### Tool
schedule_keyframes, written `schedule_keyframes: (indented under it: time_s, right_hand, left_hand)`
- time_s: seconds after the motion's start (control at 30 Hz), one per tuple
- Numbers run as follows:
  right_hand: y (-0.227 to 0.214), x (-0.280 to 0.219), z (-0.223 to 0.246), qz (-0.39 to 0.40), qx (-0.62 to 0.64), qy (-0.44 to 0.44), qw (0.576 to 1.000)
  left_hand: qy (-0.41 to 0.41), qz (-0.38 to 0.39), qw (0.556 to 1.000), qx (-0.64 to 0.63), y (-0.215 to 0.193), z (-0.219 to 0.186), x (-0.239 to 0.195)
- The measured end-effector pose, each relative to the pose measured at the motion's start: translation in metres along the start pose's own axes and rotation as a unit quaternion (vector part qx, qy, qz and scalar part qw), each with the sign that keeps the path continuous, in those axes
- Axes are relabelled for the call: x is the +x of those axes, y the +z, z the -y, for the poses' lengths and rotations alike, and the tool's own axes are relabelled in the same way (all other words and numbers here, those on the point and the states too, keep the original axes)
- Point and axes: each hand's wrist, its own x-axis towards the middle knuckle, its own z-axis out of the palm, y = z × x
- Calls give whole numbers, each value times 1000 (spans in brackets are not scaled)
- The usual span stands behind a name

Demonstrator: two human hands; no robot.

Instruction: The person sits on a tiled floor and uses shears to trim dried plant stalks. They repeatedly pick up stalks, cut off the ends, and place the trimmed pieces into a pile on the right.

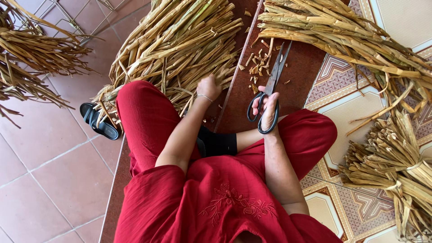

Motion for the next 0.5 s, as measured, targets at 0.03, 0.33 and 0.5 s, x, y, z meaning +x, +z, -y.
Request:
schedule_keyframes:
  time_s: [0.03,0.33,0.5]
  right_hand:
    - [1,-1,0,0,-4,1,1000]
    - [9,-1,0,12,-35,14,999]
    - [9,-1,-7,6,-31,26,999]
  left_hand:
    - [13,-1,1000,18,22,6,8]
    - [87,12,985,149,98,47,36]
    - [96,61,971,209,87,57,36]
